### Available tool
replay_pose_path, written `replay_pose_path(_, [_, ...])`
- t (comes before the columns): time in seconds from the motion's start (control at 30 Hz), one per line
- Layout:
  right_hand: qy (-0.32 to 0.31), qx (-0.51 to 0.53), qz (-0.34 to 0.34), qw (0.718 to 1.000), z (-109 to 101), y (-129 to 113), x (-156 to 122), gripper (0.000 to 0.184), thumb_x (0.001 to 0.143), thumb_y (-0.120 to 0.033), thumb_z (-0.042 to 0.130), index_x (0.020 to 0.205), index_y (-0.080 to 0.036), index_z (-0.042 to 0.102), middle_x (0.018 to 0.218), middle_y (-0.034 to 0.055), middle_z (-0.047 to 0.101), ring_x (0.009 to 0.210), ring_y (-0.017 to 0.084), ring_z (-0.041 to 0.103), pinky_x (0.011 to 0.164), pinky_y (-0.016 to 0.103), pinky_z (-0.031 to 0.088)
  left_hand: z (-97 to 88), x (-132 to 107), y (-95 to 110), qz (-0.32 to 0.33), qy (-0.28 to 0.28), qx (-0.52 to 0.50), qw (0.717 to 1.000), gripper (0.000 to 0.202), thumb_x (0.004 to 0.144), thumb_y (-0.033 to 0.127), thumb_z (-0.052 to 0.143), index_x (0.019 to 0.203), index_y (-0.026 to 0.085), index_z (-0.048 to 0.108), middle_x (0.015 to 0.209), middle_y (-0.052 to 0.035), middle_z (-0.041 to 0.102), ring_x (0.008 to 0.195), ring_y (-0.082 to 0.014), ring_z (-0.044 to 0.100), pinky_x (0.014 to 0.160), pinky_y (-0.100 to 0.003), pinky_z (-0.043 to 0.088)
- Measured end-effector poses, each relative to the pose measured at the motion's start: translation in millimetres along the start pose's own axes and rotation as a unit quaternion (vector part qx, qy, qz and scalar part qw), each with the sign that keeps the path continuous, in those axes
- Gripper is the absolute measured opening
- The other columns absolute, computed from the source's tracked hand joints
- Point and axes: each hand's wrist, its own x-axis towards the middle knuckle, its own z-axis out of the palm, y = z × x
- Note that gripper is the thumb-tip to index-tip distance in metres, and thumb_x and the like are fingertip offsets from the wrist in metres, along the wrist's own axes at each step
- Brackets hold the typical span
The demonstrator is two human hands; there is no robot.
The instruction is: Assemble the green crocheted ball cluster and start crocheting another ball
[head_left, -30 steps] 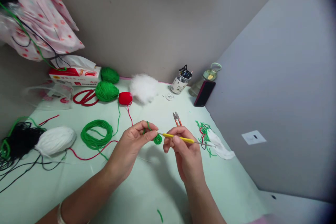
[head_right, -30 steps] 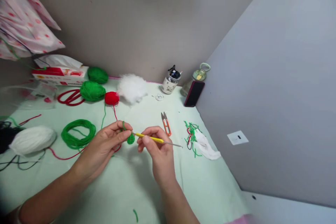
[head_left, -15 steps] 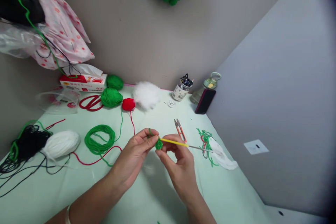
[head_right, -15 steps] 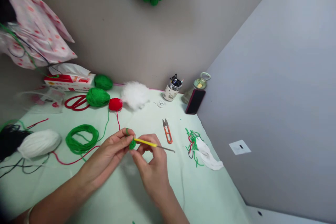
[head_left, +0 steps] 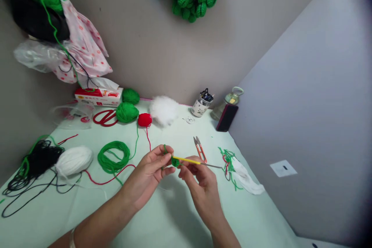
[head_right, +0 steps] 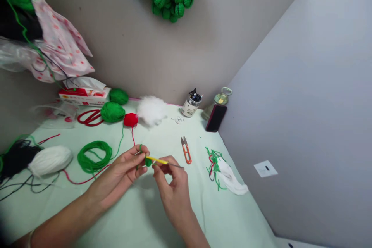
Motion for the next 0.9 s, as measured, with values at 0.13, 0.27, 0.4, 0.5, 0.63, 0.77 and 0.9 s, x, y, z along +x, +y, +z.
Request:
replay_pose_path(0.13, [-0.118, -0.086, 0.034, 0.989, -3.5, -1.5, -2.4, 0.018, 0.097, -0.025, 0.052, 0.081, -0.019, 0.059, 0.076, -0.0009, 0.057, 0.068, 0.011, 0.052, 0.060, 0.023, 0.039, -7.3, -6.4, -1.0, 0.001, -0.017, 0.007, 1.000, 0.008, 0.086, 0.019, 0.072, 0.093, 0.017, 0.070, 0.092, -0.0018, 0.058, 0.083, -0.0128, 0.060, 0.076, -0.025, 0.055])
replay_pose_path(0.27, [-0.175, -0.120, 0.079, 0.974, -1.6, 6.3, -4.3, 0.018, 0.093, -0.019, 0.050, 0.075, -0.019, 0.054, 0.069, -0.0035, 0.051, 0.063, 0.009, 0.044, 0.056, 0.022, 0.031, -24.3, -9.9, -10.7, -0.029, -0.003, 0.038, 0.999, 0.007, 0.088, 0.019, 0.068, 0.094, 0.015, 0.069, 0.085, -0.0022, 0.058, 0.081, -0.0123, 0.058, 0.076, -0.022, 0.051])
replay_pose_path(0.4, [-0.170, -0.047, 0.123, 0.977, 8.0, 22.4, -3.8, 0.017, 0.088, -0.016, 0.051, 0.072, -0.019, 0.057, 0.071, -0.0029, 0.056, 0.066, 0.010, 0.047, 0.060, 0.022, 0.034, -40.7, -8.3, -21.2, -0.059, 0.020, 0.095, 0.994, 0.015, 0.081, 0.024, 0.077, 0.091, 0.017, 0.068, 0.081, 0.0001, 0.061, 0.076, -0.0111, 0.057, 0.072, -0.022, 0.046])
replay_pose_path(0.5, [-0.157, 0.021, 0.151, 0.976, 15.4, 34.1, -1.9, 0.017, 0.086, -0.019, 0.054, 0.069, -0.018, 0.058, 0.071, -0.0019, 0.057, 0.068, 0.011, 0.048, 0.065, 0.024, 0.037, -49.2, -4.4, -26.3, -0.064, 0.038, 0.131, 0.989, 0.024, 0.073, 0.026, 0.083, 0.089, 0.018, 0.067, 0.075, 0.0022, 0.062, 0.072, -0.0115, 0.057, 0.069, -0.023, 0.044])
replay_pose_path(0.63, [-0.129, 0.135, 0.234, 0.954, 19.0, 46.9, 2.1, 0.016, 0.081, -0.023, 0.057, 0.066, -0.018, 0.060, 0.064, -0.0018, 0.057, 0.062, 0.011, 0.047, 0.063, 0.025, 0.037, -55.8, 1.4, -30.4, -0.053, 0.032, 0.189, 0.980, 0.019, 0.076, 0.027, 0.080, 0.090, 0.018, 0.070, 0.079, 0.0005, 0.067, 0.073, -0.0128, 0.061, 0.073, -0.026, 0.046])
replay_pose_path(0.77, [-0.109, 0.259, 0.325, 0.903, 22.2, 55.4, 4.2, 0.015, 0.077, -0.024, 0.060, 0.063, -0.018, 0.059, 0.058, -0.0018, 0.056, 0.055, 0.010, 0.043, 0.057, 0.025, 0.034, -56.3, 5.8, -31.3, -0.036, 0.039, 0.222, 0.974, 0.017, 0.071, 0.020, 0.077, 0.085, 0.018, 0.068, 0.083, -0.0005, 0.070, 0.067, -0.0133, 0.061, 0.068, -0.029, 0.048])
replay_pose_path(0.9, [-0.110, 0.337, 0.338, 0.872, 26.5, 60.0, 4.2, 0.020, 0.079, -0.025, 0.059, 0.061, -0.019, 0.054, 0.053, -0.0035, 0.050, 0.052, 0.010, 0.038, 0.058, 0.027, 0.033, -58.3, 8.4, -31.6, -0.038, 0.059, 0.235, 0.969, 0.014, 0.069, 0.019, 0.072, 0.080, 0.018, 0.064, 0.079, 0.0011, 0.067, 0.058, -0.0107, 0.058, 0.061, -0.027, 0.046])
